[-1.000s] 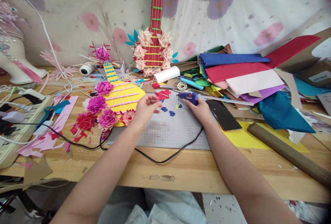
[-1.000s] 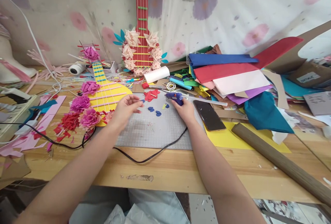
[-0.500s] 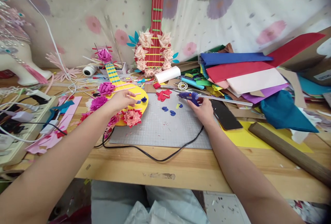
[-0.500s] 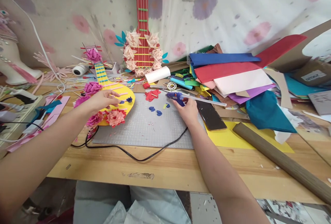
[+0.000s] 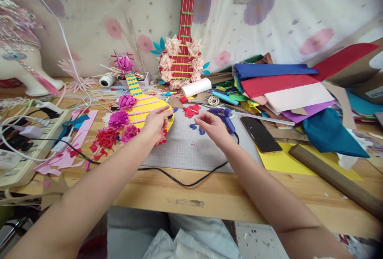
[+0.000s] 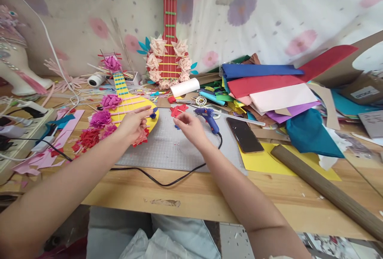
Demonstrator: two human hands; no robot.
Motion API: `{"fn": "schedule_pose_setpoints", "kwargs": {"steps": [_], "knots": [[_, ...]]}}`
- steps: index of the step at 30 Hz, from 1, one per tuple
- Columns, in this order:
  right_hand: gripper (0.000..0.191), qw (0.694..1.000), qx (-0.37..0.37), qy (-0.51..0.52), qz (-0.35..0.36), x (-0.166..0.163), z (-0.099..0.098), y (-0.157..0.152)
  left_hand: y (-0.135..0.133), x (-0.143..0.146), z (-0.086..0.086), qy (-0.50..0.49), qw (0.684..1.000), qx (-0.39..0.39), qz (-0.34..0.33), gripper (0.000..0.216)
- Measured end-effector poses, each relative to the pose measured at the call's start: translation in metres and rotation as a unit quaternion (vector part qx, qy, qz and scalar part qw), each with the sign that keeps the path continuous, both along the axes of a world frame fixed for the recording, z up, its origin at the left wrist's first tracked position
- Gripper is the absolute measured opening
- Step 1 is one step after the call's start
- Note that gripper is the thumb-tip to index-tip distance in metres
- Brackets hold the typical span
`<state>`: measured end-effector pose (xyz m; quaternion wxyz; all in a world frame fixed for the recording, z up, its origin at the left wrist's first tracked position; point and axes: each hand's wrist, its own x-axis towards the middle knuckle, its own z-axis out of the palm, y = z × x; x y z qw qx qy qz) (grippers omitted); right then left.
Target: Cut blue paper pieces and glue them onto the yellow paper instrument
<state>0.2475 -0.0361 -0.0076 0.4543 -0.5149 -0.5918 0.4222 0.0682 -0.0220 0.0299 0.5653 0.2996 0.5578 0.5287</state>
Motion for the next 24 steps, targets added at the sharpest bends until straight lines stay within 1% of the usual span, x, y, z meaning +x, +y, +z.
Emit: {"fn": "schedule_pose_setpoints", "kwargs": {"steps": [1,3,5,8,13,17,20,24], "knots": [[0.027,0.998,-0.021,0.066,-0.002,-0.013,-0.001,0.003,-0.002,0.006,0.0,-0.03,1.0,-0.007,0.007,0.029],[0.027,0.981,-0.062,0.179,-0.032,-0.037,-0.003,0.007,-0.005,0.016,-0.001,-0.073,0.997,-0.015,0.028,0.031],[0.028,0.962,-0.088,0.253,-0.05,-0.054,-0.004,0.01,-0.007,0.023,-0.003,-0.095,0.994,-0.013,0.057,0.035],[0.028,0.938,-0.098,0.324,-0.072,-0.071,-0.004,0.013,-0.009,0.028,-0.008,-0.112,0.99,0.008,0.091,0.044],[0.024,0.915,-0.1,0.383,-0.083,-0.085,-0.001,0.015,-0.011,0.032,-0.013,-0.12,0.985,0.033,0.117,0.056],[0.02,0.901,-0.101,0.41,-0.1,-0.092,-0.001,0.017,-0.013,0.033,-0.012,-0.115,0.985,0.039,0.124,0.057],[0.018,0.9,-0.088,0.412,-0.115,-0.096,-0.002,0.018,-0.015,0.032,-0.013,-0.109,0.986,0.044,0.121,0.054],[0.016,0.905,-0.084,0.401,-0.116,-0.093,-0.002,0.02,-0.015,0.023,-0.013,-0.093,0.99,0.046,0.091,0.052]]}}
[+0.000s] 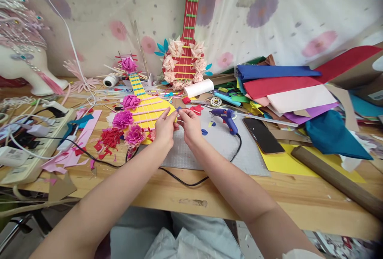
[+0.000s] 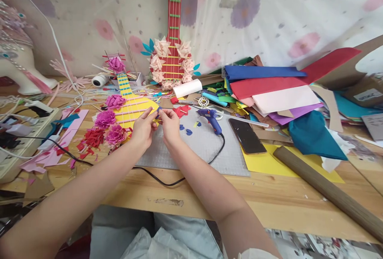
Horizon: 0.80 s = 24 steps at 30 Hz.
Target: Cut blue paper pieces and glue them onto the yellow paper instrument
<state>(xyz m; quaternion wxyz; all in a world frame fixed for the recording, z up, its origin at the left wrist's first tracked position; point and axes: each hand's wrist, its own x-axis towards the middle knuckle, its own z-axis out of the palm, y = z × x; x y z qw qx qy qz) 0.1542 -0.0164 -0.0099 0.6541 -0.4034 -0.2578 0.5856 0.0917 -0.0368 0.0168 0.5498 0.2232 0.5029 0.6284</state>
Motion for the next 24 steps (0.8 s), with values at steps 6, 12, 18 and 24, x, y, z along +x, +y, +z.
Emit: {"fn": "schedule_pose_setpoints", "kwargs": {"steps": [6,12,18,24], "knots": [[0.025,0.988,-0.056,-0.068,0.124,0.024,-0.006,0.003,0.018,-0.045,0.014,0.111,0.992,0.05,0.018,0.041],[0.041,0.954,-0.136,-0.175,0.201,0.024,-0.019,0.013,0.042,-0.081,0.008,0.494,0.862,0.098,-0.055,0.046],[0.037,0.934,-0.167,-0.233,0.214,0.019,-0.014,0.029,0.047,-0.087,-0.002,0.713,0.668,0.153,-0.148,0.059],[0.023,0.924,-0.183,-0.243,0.23,0.017,-0.008,0.033,0.057,-0.084,-0.01,0.721,0.643,0.164,-0.198,0.062]]}}
